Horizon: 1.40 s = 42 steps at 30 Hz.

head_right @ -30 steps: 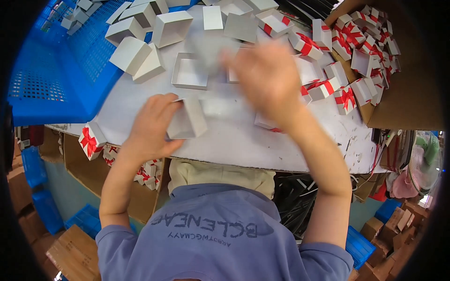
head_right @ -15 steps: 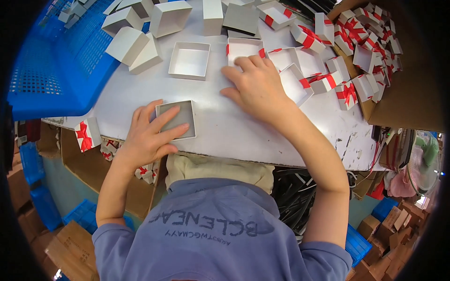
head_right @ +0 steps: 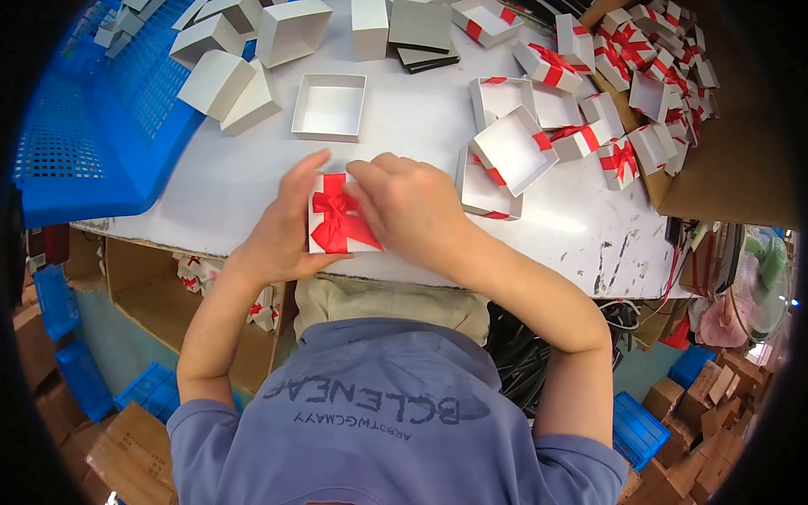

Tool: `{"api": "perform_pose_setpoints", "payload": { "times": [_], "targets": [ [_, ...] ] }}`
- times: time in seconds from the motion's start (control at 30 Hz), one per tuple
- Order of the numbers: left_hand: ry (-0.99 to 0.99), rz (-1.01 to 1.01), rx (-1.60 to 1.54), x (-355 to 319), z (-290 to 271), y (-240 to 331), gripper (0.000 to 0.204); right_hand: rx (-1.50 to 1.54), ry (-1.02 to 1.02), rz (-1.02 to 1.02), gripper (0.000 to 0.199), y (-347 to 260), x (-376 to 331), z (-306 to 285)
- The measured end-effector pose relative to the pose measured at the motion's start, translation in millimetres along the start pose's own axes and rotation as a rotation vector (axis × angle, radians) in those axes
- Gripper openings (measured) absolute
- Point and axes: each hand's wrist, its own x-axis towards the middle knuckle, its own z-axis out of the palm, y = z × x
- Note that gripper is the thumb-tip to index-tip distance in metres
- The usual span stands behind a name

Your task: Packaging small white gift boxes with red bows into grey protective sleeves/boxes.

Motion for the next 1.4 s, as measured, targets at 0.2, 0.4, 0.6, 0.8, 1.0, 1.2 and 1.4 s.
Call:
{"api": "perform_pose_setpoints", "payload": {
  "times": [0.2,0.4,0.6,0.8,1.0,1.2,1.4],
  "targets": [
    [-0.293,-0.172,0.431,7.9,-10.4,27.9,0.089,-0.304,0.094,-0.159,0.017,3.7,-2.4,7.4],
    [-0.448,-0.602,0.977,5.5,-54.2,72.3,0.086,-0.379,0.144,-0.046,0.03,60.4,71.7,-46.8],
    [-0.08,-0.158,1.005,52.5,-15.7,9.9,0.056,-0.731,0.228,-0.232,0.017,117.4,102.7,-55.5],
    [-0.109,-0.238,0.433,37.4,-5.6,-2.3,0.036,-0.516,0.214,-0.569,0.018,31.5,28.7,-48.5],
    [0.032,-0.183,0.09,36.2,13.9,3.7,0.047,-0.255,-0.145,-0.343,0.023,1.5,-9.5,-27.8],
    [-0.255,-0.058,0.696,8.8,-27.5,11.9,0.047,-0.53,-0.068,-0.052,0.033,8.9,-33.9,-99.7],
    [-0.267,-0.123,0.475,1.4,-22.2,4.2,0.065,0.299,0.285,0.209,0.026,-4.7,-5.4,-95.8]
  ]
}}
